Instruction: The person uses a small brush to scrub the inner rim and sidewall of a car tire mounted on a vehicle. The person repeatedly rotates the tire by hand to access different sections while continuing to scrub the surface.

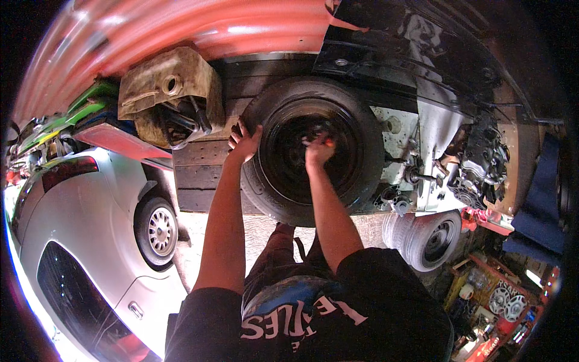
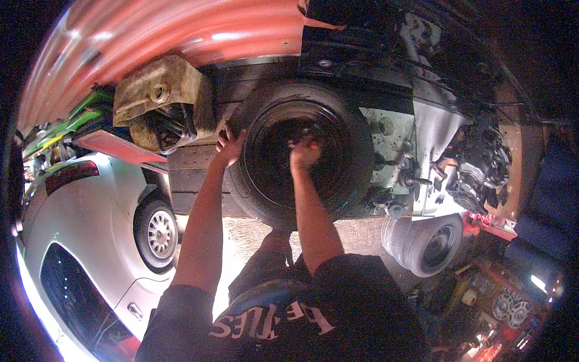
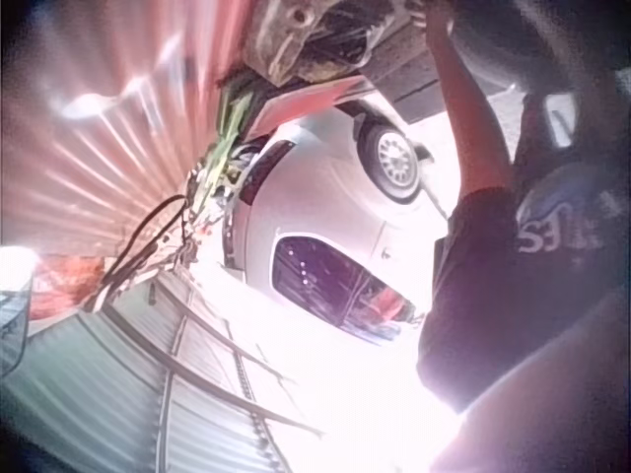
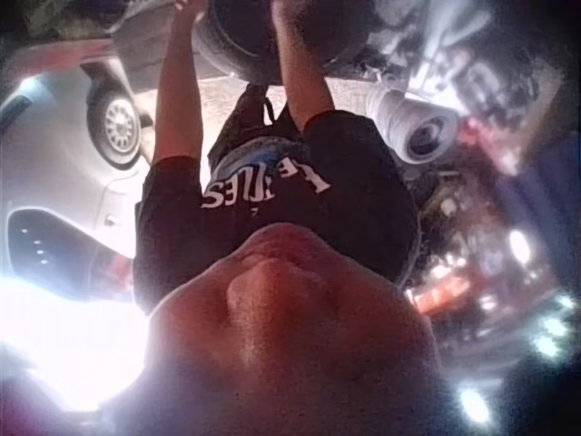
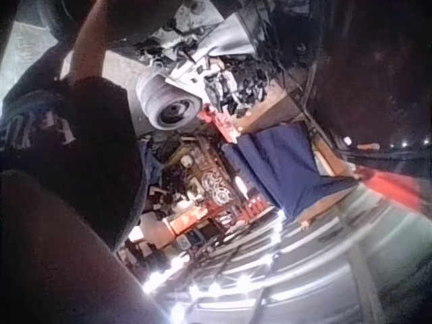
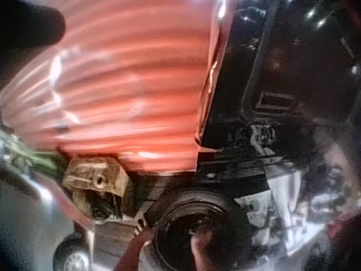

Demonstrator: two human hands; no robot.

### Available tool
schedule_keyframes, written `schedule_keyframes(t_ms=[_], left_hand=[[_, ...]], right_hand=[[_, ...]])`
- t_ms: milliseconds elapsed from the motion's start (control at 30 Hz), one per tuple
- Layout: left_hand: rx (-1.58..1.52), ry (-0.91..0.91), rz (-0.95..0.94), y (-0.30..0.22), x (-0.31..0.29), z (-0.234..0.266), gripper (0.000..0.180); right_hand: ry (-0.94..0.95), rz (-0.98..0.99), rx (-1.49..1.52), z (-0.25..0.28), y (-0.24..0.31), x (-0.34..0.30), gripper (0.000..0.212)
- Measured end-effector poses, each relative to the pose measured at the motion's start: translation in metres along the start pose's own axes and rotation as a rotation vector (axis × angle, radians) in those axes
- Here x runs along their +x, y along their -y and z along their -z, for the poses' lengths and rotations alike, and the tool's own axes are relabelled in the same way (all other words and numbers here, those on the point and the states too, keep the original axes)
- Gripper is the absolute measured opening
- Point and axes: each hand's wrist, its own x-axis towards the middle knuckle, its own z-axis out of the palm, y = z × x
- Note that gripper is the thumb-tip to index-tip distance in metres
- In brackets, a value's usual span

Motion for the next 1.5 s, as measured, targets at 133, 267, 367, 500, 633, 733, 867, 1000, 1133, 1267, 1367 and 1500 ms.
schedule_keyframes(t_ms=[133,267,367,500,633,733,867,1000,1133,1267,1367,1500], left_hand=[[0.04,0.008,0.095,0.022,0.005,0.019,0.103],[-0.017,0.06,0.107,0.007,-0.004,0.02,0.101],[-0.034,0.086,-0.017,-0.049,0.001,0.014,0.101],[0.043,-0.001,0.046,0.019,0.004,0.006,0.103],[-0.004,0.056,0.019,0.001,-0.002,0.003,0.103],[-0.01,0.095,-0.004,-0.01,-0.004,0.009,0.103],[0.01,0.097,0.016,0.002,-0.005,0.005,0.104],[-0.054,0.046,0.053,0.005,-0.007,0.006,0.104],[-0.136,0.059,0.064,-0.038,-0.021,0.022,0.103],[-0.208,0.056,0.114,-0.034,-0.031,0.027,0.102],[-0.105,0.05,0.076,-0.015,-0.011,0.011,0.103],[-0.017,0.024,0.071,-0.006,-0.001,-0.003,0.105]], right_hand=[[0.119,-0.024,-0.159,-0.054,0.025,-0.058,0.02],[-0.008,0.2,0.014,-0.014,0.059,-0.023,0.032],[-0.205,0.245,-0.055,0.016,0.017,0.01,0.029],[0.382,-0.067,-0.253,-0.015,0.041,-0.074,0.016],[0.647,1.147,-0.854,0.006,0.095,-0.047,0.025],[0.801,1.069,-1.495,0.035,0.117,-0.019,0.033],[0.871,0.936,-1.638,0.08,0.146,-0.036,0.036],[0.997,1.011,-1.667,0.064,0.157,-0.059,0.038],[0.665,1.451,-1.703,0.058,0.12,-0.014,0.032],[0.719,1.329,-1.56,0.072,0.118,-0.022,0.019],[0.865,0.999,-1.571,0.08,0.093,-0.019,0.019],[0.742,1.371,-1.74,0.051,0.094,-0.029,0.018]])
